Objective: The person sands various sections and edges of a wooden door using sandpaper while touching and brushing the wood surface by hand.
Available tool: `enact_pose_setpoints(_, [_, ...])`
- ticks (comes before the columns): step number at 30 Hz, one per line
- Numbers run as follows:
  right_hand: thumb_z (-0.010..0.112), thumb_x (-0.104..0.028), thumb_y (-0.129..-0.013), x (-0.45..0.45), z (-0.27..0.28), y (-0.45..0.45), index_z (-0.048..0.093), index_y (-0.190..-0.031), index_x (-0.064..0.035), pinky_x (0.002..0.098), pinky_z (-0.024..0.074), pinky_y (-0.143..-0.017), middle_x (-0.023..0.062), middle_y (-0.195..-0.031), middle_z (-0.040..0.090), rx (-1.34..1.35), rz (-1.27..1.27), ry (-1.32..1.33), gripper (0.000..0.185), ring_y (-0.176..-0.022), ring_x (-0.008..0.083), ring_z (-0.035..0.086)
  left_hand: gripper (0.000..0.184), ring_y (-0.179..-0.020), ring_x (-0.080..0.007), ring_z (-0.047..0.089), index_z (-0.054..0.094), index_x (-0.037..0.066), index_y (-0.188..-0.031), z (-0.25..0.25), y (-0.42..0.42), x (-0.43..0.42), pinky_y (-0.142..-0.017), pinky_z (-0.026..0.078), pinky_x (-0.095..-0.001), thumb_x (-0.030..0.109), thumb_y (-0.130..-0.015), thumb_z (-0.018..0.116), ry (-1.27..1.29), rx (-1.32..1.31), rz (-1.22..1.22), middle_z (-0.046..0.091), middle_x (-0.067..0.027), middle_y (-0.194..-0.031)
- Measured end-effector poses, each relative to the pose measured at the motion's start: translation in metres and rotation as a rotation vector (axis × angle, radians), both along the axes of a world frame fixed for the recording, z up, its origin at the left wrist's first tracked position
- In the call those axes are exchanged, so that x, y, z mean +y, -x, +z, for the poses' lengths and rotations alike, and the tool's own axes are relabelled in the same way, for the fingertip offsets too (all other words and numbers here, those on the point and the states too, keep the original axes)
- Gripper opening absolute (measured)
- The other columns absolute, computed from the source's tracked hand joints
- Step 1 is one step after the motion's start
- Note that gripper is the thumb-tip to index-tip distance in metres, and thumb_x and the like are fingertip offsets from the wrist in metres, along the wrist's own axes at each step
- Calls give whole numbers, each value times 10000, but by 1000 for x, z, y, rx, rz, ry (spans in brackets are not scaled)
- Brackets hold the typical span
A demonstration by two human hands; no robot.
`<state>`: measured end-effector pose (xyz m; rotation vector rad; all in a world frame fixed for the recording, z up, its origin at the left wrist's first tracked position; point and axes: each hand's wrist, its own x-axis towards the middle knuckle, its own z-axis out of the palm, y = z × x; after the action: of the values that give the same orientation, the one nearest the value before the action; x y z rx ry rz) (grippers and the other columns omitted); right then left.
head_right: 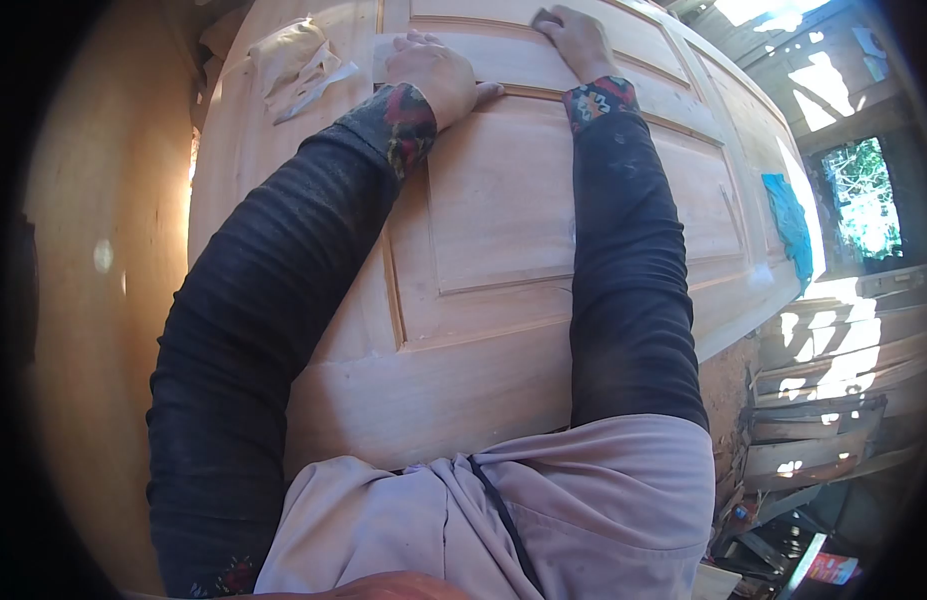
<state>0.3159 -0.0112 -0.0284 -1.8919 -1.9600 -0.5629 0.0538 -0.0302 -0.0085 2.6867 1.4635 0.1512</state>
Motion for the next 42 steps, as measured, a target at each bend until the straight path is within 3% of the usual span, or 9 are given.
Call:
enact_pose_setpoints(2, [563, -311, -866, 27, -9, 21, 687, -998, -81, 354, 481, -823, 98, -947, 683, -358, 380, -126, 293, -892, 254, 637, 973, -1361, -398, 320, 381, -81, -1376, -1, 0, 1, -1103, 293, -403, 707, -817, 501, -11, -9, 5, 316, -291, -1455])
enact_pose_setpoints(8, [583, -222, -853, 24, 13, 89, 658, -846, -46, 426, 469, -728, 187, -825, 634, 326, 196, -75, 192, -816, 364, 607, 918, -1352, -407, 331, 476, -61, -1323, -12, 4, 8, -1103, 289, -406, 705, -818, 502, -73, -57, -78, 359, -285, -1434])
enact_pose_setpoints(14, [548, -275, -885, 6, 1, 25, 688, -981, -69, 321, 469, -823, 64, -952, 682, 405, 189, 25, 267, -881, 191, 626, 947, -1348, -408, 340, 433, -62, -1354, -7, -2, 2, -1109, 280, -404, 715, -815, 495, -64, -32, 18, 346, -283, -1442])
enact_pose_setpoints(20, [594, -249, -840, 37, 13, 115, 633, -814, -30, 434, 463, -705, 180, -818, 627, 152, 443, -85, 224, -799, 376, 596, 941, -1347, -402, 346, 436, -44, -1359, -14, -5, 8, -1109, 281, -402, 721, -813, 486, -90, -46, -8, 360, -287, -1431])
enact_pose_setpoints(23, [591, -227, -835, 22, 15, 90, 629, -809, -34, 433, 456, -689, 179, -788, 611, 219, 246, -75, 199, -783, 372, 583, 946, -1356, -398, 333, 440, -34, -1361, -11, 0, 10, -1109, 281, -399, 728, -802, 493, -67, -11, -52, 373, -278, -1428])
enact_pose_setpoints(26, [545, -281, -888, 23, -4, 4, 688, -982, -67, 314, 473, -802, 57, -945, 680, 298, 228, 130, 274, -859, 167, 621, 947, -1364, -394, 318, 448, -32, -1356, -12, -5, 12, -1107, 284, -401, 732, -798, 495, -31, -1, -14, 377, -268, -1430])
enact_pose_setpoints(29, [553, -269, -876, -1, 5, 18, 685, -969, -61, 311, 477, -764, 66, -940, 677, 429, -11, 159, 263, -840, 166, 619, 928, -1369, -392, 309, 466, -26, -1346, -14, -7, 4, -1113, 275, -404, 729, -806, 487, -95, -45, 68, 391, -259, -1424])
enact_pose_setpoints(32, [593, -218, -837, 36, -4, 61, 628, -816, -37, 437, 453, -683, 185, -770, 600, -69, 455, -133, 186, -779, 372, 578, 941, -1365, -389, 317, 447, -36, -1355, -12, -10, 0, -1124, 254, -407, 729, -808, 483, -85, -56, 102, 389, -247, -1431])
enact_pose_setpoints(42, [603, -228, -813, 4, 11, 36, 696, -907, -46, 379, 496, -740, 176, -832, 674, 352, 122, -28, 225, -809, 307, 654, 981, -1369, -401, 305, 388, -54, -1384, -13, -6, 8, -1114, 273, -406, 725, -798, 507, -42, -24, 41, 361, -258, -1444])
